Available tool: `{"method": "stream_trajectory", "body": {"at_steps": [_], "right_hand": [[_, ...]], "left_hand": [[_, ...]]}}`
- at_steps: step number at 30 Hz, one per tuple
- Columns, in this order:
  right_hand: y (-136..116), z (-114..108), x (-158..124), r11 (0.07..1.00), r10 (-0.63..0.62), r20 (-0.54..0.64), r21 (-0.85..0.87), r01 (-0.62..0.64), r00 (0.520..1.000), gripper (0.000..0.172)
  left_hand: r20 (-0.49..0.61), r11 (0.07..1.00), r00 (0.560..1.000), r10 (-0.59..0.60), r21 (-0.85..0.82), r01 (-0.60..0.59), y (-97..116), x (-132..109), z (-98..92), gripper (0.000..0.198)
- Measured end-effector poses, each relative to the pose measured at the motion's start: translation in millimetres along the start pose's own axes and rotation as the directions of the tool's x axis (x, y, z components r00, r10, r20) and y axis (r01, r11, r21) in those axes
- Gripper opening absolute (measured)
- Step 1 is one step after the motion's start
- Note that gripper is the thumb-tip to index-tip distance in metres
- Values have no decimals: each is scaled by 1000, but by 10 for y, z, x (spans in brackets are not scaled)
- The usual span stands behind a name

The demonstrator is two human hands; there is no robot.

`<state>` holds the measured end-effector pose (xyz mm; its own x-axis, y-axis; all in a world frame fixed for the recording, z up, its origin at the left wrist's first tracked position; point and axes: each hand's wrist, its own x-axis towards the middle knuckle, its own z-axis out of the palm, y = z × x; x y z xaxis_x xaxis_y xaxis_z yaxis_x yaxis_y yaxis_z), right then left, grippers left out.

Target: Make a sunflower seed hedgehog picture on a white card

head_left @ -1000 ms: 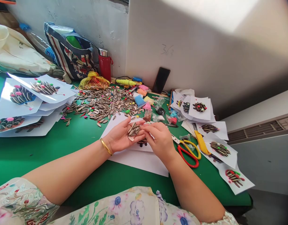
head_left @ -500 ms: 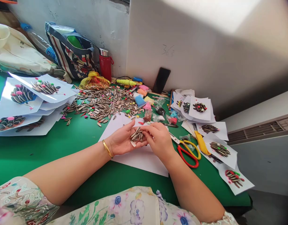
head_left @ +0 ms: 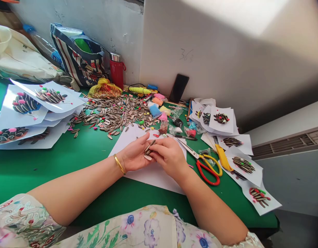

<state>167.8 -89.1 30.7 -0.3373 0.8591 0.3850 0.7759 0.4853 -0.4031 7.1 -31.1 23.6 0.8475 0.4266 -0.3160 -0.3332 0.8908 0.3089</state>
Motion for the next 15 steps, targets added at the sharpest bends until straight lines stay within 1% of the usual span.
{"method": "stream_trajectory", "body": {"at_steps": [5,8,10,11,13,15], "right_hand": [[-19,45,2,1000,-1,-28,3,1,1000,17],[-16,-14,2,996,-33,-126,84,44,991,16],[25,-96,-2,988,3,-205,153,29,979,15],[59,-145,-5,985,54,-230,174,-13,972,14],[145,-247,-12,972,198,-230,170,-161,953,13],[229,-336,-15,946,317,-115,107,-306,941,14]], "left_hand": [[-8,1000,1000,-19,-20,19,-4,-9,16,51],[7,1000,1000,-26,-17,26,19,-24,27,50],[-10,1000,1000,-10,-16,10,60,-31,28,51],[-35,1000,999,16,-24,-17,90,-32,25,51],[-104,993,990,98,-58,-105,164,-28,14,51],[-185,975,965,187,-83,-205,244,-17,-7,48]]}}
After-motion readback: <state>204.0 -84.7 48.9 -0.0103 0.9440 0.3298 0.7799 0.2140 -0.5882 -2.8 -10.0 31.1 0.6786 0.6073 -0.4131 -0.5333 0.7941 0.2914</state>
